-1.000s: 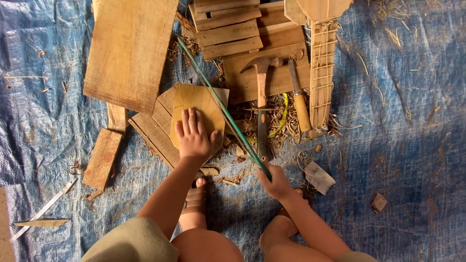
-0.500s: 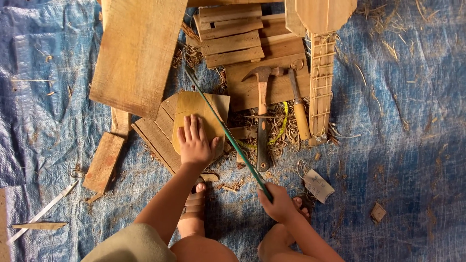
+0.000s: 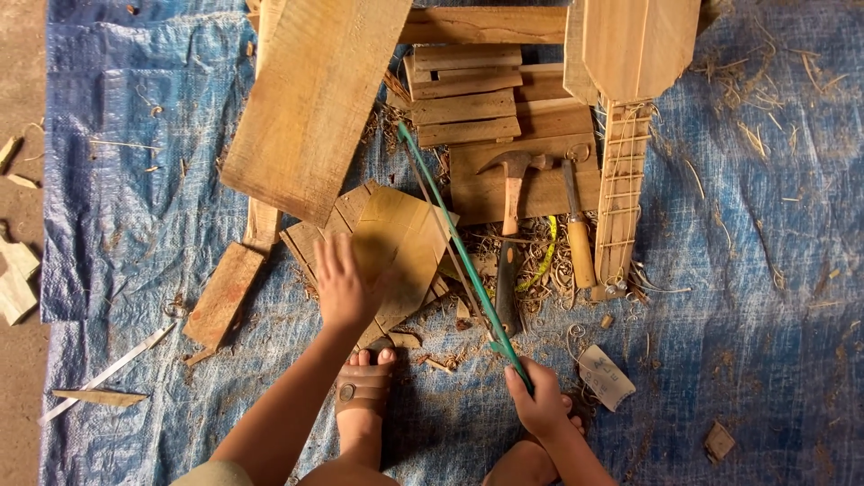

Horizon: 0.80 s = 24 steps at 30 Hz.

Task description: The person uses a green hand saw to cut a small wooden piece placed on a blue tarp. They hold the wood steady with one hand and saw with the other, periodically adjusting the wood's position to continue cutting along a marked line.

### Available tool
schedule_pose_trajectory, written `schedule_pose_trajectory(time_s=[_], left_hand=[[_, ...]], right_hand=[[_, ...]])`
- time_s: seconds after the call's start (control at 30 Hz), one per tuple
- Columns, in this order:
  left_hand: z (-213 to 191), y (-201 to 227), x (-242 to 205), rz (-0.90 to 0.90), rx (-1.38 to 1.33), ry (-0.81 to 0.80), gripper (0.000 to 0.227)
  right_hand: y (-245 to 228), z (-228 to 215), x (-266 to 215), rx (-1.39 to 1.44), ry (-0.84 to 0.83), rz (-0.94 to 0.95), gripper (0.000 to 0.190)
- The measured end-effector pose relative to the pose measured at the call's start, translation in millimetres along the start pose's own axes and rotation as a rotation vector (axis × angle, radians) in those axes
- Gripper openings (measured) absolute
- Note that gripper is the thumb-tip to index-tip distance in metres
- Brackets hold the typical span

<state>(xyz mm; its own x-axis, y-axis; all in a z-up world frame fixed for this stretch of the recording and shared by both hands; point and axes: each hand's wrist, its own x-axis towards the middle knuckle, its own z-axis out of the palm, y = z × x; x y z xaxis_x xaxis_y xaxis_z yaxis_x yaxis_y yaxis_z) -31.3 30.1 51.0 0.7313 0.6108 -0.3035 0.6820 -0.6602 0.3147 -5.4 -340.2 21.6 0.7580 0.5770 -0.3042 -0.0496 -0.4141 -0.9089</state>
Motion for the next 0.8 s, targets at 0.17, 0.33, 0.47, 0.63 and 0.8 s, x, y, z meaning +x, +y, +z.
schedule_pose_trajectory(time_s=[0.17, 0.33, 0.47, 0.63, 0.8], left_hand=[[-7, -23, -3, -0.116, -0.071, -0.057, 0.107], [4, -28, -2, -0.009, -0.153, -0.038, 0.097], [0, -19, -9, -0.09, -0.447, -0.001, 0.074], [-46, 15, -21, -0.17, -0.77, -0.022, 0.041], [-90, 28, -19, 0.252, -0.486, 0.216, 0.02]], right_hand=[[-8, -1, -5, 0.026, 0.017, -0.037, 0.032], [-8, 1, -9, 0.035, 0.015, 0.024, 0.031], [-11, 1, -12, 0.063, 0.02, 0.01, 0.033], [-18, 0, -16, 0.115, 0.046, -0.039, 0.034], [-32, -9, -20, 0.12, 0.12, -0.102, 0.036]])
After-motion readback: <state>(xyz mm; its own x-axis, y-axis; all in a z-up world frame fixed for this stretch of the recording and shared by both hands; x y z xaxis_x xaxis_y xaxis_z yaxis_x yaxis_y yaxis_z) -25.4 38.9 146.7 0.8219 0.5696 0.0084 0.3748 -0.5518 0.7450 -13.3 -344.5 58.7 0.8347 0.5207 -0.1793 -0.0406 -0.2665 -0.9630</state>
